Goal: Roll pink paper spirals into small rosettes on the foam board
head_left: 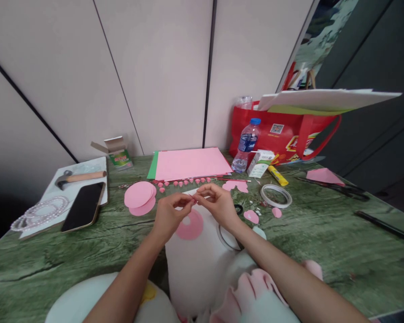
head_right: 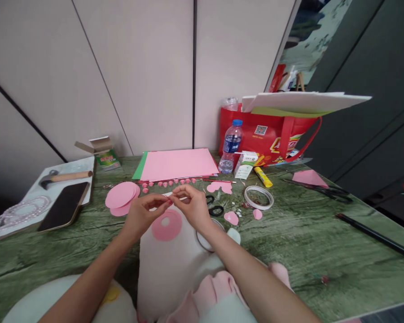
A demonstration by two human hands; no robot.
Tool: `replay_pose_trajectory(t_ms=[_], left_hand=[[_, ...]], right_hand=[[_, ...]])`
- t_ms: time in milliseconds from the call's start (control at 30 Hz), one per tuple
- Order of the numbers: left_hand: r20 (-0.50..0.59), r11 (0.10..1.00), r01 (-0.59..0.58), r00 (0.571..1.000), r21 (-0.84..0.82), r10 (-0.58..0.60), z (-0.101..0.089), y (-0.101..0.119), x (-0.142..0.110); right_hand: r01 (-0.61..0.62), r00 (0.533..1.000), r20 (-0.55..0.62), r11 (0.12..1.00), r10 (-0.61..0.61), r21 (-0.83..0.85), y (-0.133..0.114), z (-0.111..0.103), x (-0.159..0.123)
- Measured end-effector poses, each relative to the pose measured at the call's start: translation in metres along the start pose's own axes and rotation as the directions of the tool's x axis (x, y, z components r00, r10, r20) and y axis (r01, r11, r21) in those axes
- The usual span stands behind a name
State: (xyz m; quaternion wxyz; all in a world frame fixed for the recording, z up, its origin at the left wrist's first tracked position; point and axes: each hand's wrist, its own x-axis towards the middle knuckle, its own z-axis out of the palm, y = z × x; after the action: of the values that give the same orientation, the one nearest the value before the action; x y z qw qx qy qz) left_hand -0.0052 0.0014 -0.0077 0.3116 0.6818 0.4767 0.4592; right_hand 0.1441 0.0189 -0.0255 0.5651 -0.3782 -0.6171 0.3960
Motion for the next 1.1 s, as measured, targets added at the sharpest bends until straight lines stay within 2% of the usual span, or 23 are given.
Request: replay_pose_trajectory(t_ms=[133,233,467,600,667,733,800,900,1000,1100], left_hand=[[-0.020,0.994,0.056,0.998,-0.092,-0.058,0.000,0.002,0.001],[-0.034,0.991,0.055,0.998,-0.124,-0.060,-0.001,0.001,0.002],[-0.012,0.996,-0.056,0.998,0.066,0.057,0.000,0.000,0.000],[0.008,1.000,0.017,1.000,0.023,-0.017,-0.001,0.001,0.001],[0.024,0.998,0.065,0.998,-0.005,-0.065,0.000,0.000,0.001],[0.023,0.995,0.087,0.996,-0.045,-0.086,0.001,-0.001,0.001],[0.002,0.990,0.092,0.996,-0.112,-0.092,0.004,0.000,0.000],[-0.054,0.980,0.079,0.994,-0.184,-0.090,0.008,0.004,-0.001],[-0.120,0.976,0.069,0.988,-0.207,-0.096,0.012,0.010,-0.002],[-0.149,0.979,0.080,0.983,-0.187,-0.109,0.015,0.011,-0.003]], right_hand=[[0.023,0.999,0.045,1.000,-0.022,-0.014,-0.004,0.000,-0.001],[0.048,0.994,0.103,0.998,-0.044,-0.034,-0.006,-0.001,-0.002],[0.179,0.974,0.169,0.969,-0.150,-0.172,-0.004,-0.001,-0.004],[0.254,0.959,0.191,0.937,-0.211,-0.239,-0.006,-0.001,-0.005],[0.250,0.960,0.191,0.936,-0.206,-0.248,-0.007,-0.001,-0.006],[0.170,0.979,0.145,0.967,-0.144,-0.188,-0.007,0.000,-0.005],[0.024,0.998,0.062,0.999,-0.022,-0.029,-0.007,0.002,-0.003],[-0.179,0.981,-0.028,0.949,0.193,0.260,-0.007,0.005,-0.001],[-0.260,0.946,-0.072,0.874,0.315,0.411,-0.009,0.009,-0.002],[-0.271,0.925,-0.101,0.822,0.366,0.500,-0.012,0.013,-0.005]])
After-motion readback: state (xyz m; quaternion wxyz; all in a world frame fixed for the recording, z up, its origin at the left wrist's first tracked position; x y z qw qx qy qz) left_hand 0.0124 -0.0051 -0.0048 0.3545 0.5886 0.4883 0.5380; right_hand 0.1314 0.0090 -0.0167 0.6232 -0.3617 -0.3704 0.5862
